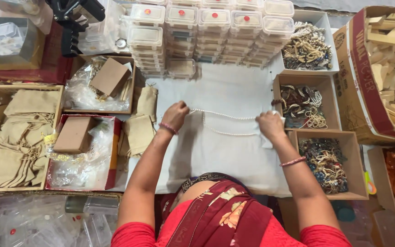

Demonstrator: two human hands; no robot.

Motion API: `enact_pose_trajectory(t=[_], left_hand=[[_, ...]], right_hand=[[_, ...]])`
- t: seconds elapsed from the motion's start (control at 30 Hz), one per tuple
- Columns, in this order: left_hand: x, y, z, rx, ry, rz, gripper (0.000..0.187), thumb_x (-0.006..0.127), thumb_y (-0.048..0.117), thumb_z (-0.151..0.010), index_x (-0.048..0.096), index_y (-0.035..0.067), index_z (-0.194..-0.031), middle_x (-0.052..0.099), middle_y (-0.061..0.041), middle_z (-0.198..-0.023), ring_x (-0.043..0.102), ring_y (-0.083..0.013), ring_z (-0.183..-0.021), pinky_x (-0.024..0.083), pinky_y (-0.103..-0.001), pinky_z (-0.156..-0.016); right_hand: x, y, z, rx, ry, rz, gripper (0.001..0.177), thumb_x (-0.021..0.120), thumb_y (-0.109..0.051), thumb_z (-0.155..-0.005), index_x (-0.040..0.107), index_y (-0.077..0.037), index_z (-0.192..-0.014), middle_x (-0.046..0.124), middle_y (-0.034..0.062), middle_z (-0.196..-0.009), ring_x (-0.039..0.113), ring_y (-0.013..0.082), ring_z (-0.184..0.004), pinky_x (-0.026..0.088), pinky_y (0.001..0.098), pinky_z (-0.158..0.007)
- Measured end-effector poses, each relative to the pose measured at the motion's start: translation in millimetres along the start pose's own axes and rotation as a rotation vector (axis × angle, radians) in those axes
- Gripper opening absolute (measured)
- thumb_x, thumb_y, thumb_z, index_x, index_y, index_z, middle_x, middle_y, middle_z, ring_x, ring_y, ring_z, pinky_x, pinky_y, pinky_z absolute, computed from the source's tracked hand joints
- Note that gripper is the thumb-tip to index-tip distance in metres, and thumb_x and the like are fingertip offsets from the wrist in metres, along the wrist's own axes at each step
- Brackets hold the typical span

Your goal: The person wipes a small plastic container with a white cloth, then places it aside. They pick up a pearl necklace from a box, wipe it with the cloth, and place it into a small beige pouch. Finally, they place the pouch into a plastic container and wipe a second necklace with the cloth.

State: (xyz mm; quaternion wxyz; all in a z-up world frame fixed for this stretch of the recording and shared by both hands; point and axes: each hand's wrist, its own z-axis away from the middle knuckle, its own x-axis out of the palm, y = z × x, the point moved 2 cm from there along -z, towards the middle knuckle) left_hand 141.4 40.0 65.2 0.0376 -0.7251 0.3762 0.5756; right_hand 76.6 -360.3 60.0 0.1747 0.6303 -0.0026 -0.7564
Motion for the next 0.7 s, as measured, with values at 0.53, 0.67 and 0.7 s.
enact_pose_trajectory(t=[0.53, 0.67, 0.7], left_hand=[[61, 1, 59, -0.219, -0.166, -0.158, 0.071, 0.051, 0.049, -0.099, 0.038, 0.008, -0.156, 0.031, -0.010, -0.166, 0.027, -0.0287, -0.152, 0.021, -0.052, -0.122], [49, 14, 53, -0.276, -0.156, -0.147, 0.074, 0.053, 0.052, -0.098, 0.036, 0.008, -0.156, 0.031, -0.012, -0.164, 0.027, -0.0306, -0.150, 0.016, -0.052, -0.122], [41, 18, 47, -0.281, -0.157, -0.161, 0.075, 0.053, 0.051, -0.098, 0.036, 0.007, -0.155, 0.032, -0.014, -0.162, 0.028, -0.0322, -0.149, 0.015, -0.052, -0.121]], right_hand=[[-4, -143, 17, -0.004, 0.418, -0.281, 0.055, 0.055, -0.041, -0.096, 0.052, -0.027, -0.149, 0.039, 0.0103, -0.160, 0.037, 0.0379, -0.145, 0.023, 0.0674, -0.111], [34, -77, 37, 0.044, 0.428, -0.190, 0.042, 0.059, -0.024, -0.095, 0.062, -0.026, -0.137, 0.052, 0.0043, -0.154, 0.049, 0.0289, -0.139, 0.035, 0.0528, -0.115], [41, -60, 37, 0.088, 0.429, -0.191, 0.039, 0.061, -0.017, -0.092, 0.069, -0.024, -0.129, 0.058, 0.0037, -0.150, 0.054, 0.0281, -0.134, 0.040, 0.0477, -0.114]])
